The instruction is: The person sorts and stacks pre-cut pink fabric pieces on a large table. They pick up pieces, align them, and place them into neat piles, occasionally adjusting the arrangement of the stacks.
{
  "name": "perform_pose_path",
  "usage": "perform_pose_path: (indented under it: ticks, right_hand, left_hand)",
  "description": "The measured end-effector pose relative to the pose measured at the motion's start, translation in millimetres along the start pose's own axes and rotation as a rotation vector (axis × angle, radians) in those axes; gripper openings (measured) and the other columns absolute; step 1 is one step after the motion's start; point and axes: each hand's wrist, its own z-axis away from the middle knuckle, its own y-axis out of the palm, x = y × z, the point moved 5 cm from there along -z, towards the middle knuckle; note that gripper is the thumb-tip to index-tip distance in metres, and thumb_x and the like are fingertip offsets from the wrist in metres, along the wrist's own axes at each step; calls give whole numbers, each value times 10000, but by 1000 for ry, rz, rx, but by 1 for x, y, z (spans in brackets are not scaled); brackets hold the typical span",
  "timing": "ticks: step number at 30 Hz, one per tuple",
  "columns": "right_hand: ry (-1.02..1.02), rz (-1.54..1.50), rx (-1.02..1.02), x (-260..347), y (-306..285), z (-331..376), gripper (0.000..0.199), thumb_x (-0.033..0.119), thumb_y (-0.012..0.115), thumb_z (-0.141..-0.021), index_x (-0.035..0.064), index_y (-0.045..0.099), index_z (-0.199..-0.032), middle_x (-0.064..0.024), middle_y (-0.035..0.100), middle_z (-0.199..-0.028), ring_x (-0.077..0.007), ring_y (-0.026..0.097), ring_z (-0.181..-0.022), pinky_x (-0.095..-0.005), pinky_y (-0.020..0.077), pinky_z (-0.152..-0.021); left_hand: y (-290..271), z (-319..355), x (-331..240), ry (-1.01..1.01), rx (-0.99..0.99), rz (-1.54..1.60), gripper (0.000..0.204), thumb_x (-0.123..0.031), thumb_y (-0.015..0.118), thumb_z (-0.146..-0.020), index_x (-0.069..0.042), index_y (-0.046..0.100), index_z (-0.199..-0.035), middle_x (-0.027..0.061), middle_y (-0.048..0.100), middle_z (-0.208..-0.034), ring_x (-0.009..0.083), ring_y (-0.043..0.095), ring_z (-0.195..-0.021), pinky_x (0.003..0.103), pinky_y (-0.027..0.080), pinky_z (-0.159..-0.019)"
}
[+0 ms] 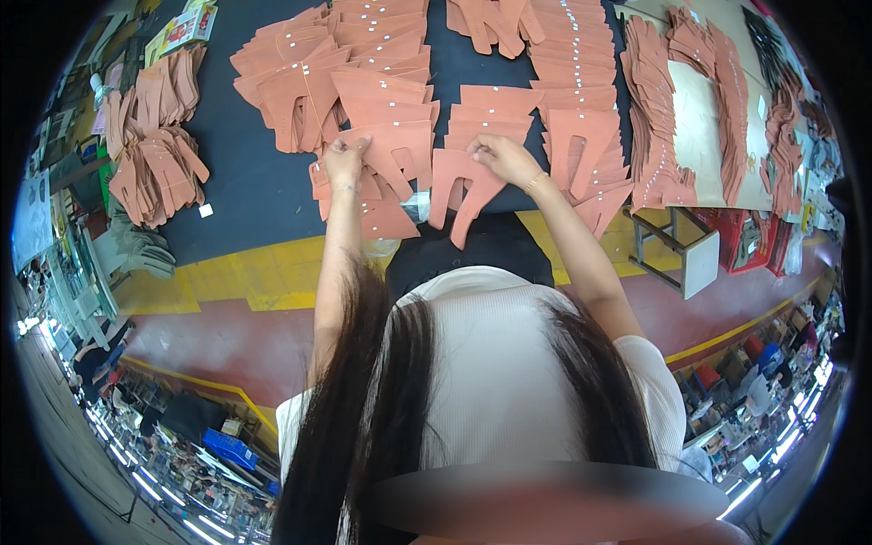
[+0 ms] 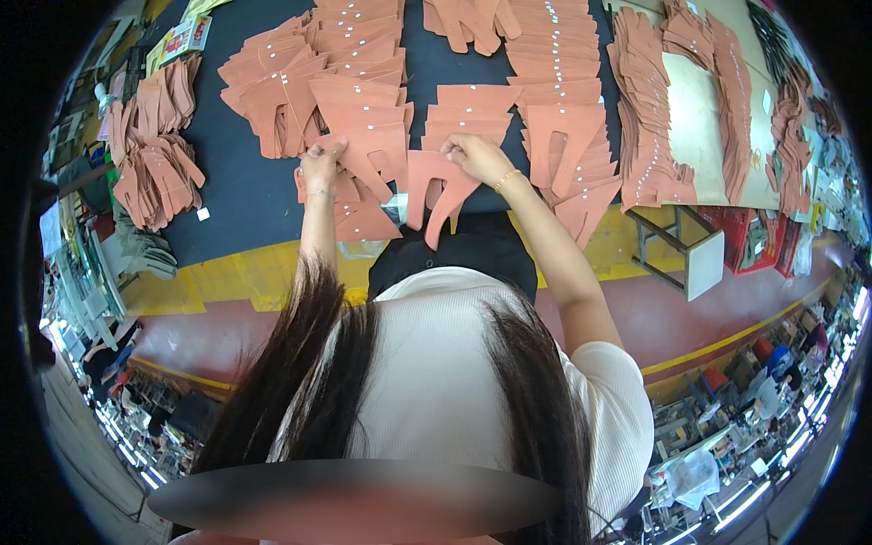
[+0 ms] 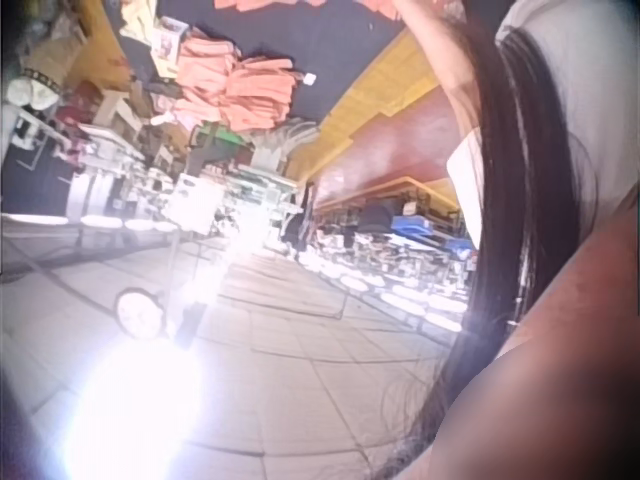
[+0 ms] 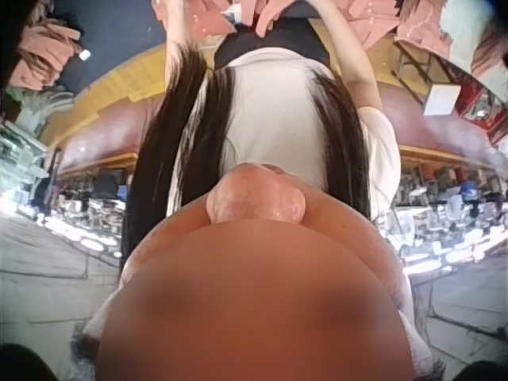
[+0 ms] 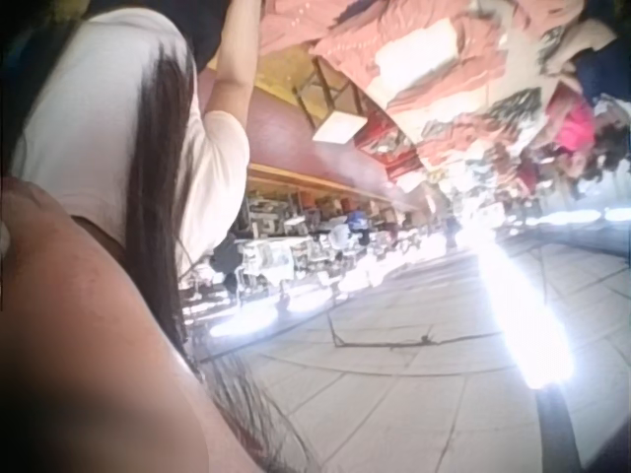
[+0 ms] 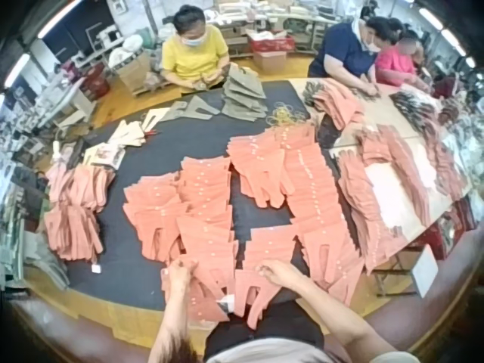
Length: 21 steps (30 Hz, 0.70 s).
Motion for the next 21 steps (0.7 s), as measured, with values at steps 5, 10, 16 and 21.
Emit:
perform_pose_path:
  ticks: [5,10,16,21]
  right_hand:
    - [-60,258,-139,-33,13,-16,130,79,561,-823,43,648,-912,-137,683,-930,-312,657,-880,-426,504,-772]
    - [-66,389,-124,-27,11,-16,121,96,575,-808,68,647,-901,-126,671,-920,-307,654,-885,-431,503,-754]
    - [-147,574,-327,-11,7,0,170,141,620,-809,94,638,-971,-108,592,-965,-320,599,-938,-426,478,-795]
    - [10,619,-579,-33,-65,21,176,172,622,-810,125,652,-978,-93,580,-1002,-288,553,-1008,-452,432,-860]
  left_hand:
    - [-3,-5,5,5,-23,-48,236,-94,764,-761,27,632,-915,13,584,-748,88,531,-627,238,442,-567]
    - [-2,-8,7,16,20,-18,251,-102,757,-773,27,625,-943,33,607,-798,107,568,-659,245,469,-576]
    - [1,-1,2,-17,33,12,229,-89,755,-772,22,629,-928,33,615,-782,102,585,-634,238,486,-540]
    - [1,-5,-1,-14,58,4,246,-82,752,-776,30,631,-959,70,659,-843,122,618,-673,242,505,-577]
